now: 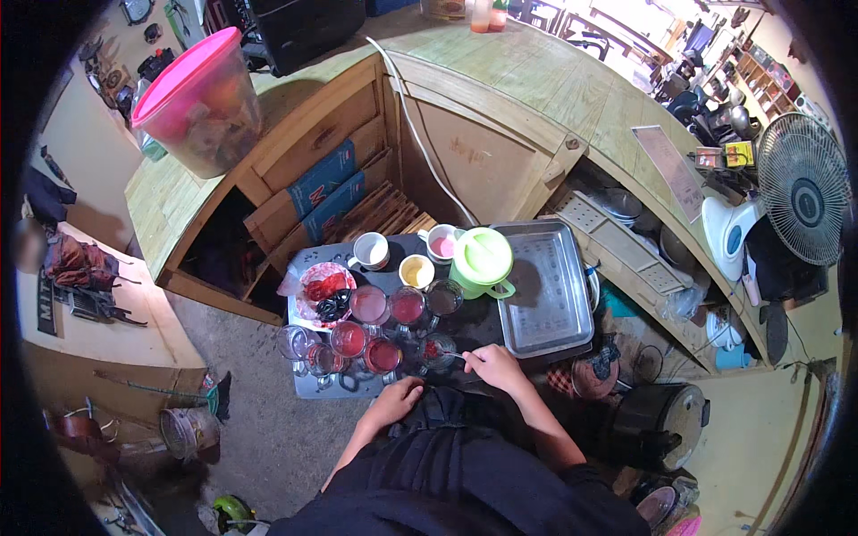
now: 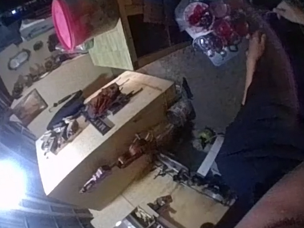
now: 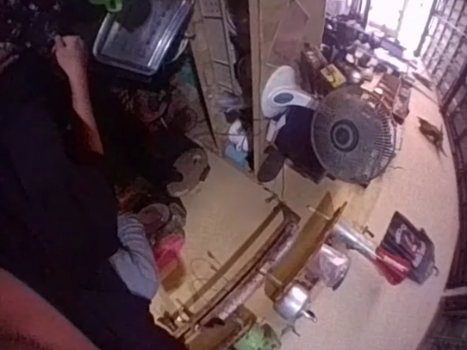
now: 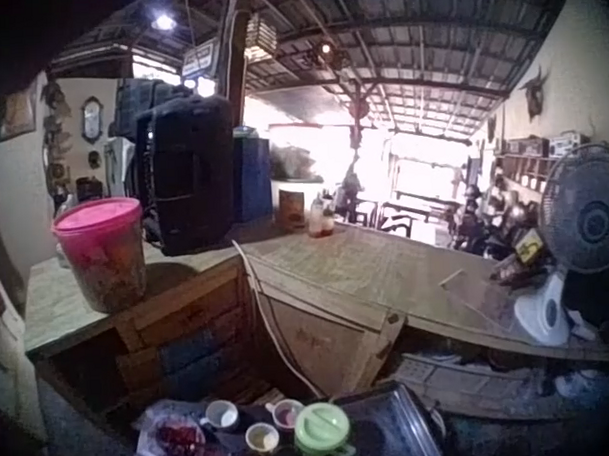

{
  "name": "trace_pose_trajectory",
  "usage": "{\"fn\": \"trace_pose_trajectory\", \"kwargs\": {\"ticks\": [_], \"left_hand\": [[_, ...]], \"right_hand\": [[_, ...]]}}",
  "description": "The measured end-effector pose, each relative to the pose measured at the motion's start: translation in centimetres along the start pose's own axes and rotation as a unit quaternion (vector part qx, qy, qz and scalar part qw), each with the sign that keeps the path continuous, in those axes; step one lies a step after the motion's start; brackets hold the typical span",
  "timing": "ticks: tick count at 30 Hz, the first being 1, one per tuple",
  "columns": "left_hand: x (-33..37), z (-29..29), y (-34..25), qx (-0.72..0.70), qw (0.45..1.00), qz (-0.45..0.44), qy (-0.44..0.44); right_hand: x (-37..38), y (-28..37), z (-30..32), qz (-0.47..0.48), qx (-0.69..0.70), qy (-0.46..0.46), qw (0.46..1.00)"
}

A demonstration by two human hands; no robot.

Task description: Preparing several glasses of red-colored drinks by adding syrup or juice and stirring.

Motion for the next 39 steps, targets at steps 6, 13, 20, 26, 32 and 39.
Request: {"fn": "trace_pose_trajectory", "kwargs": {"ticks": [6,13,20,26,32,39], "left_hand": [[1.1,0.1,4.3,0.065,0.991,0.116,-0.022],[2.1,-2.0,4.6,0.148,0.982,0.032,-0.111],[3.1,-1.8,4.3,0.05,0.976,-0.091,-0.189],[3.3,-0.8,0.8,-0.063,0.976,-0.073,-0.193],[3.2,1.3,-4.4,-0.089,0.986,-0.098,-0.106],[3.9,3.4,-13.1,-0.197,0.975,-0.096,0.039]], "right_hand": [[1.8,2.0,-0.6,-0.025,-0.176,0.003,0.984],[3.4,3.1,-2.1,-0.007,-0.237,0.023,0.971],[4.1,0.3,-1.6,0.012,-0.171,0.015,0.985],[5.3,-3.0,-0.5,0.064,-0.081,0.054,0.993],[3.7,-0.3,4.0,0.171,0.062,0.112,0.977],[1.7,3.7,9.6,0.271,0.027,0.136,0.952]]}}
Point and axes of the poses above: each hand's wrist, its own x-axis towards the middle knuckle, its own z-axis out of the back of the hand, y = z × x, the point moved 7 cm from there along x, towards the middle knuckle, and after that the axes turned 15 degrees about -x, right-handed, at the moved point
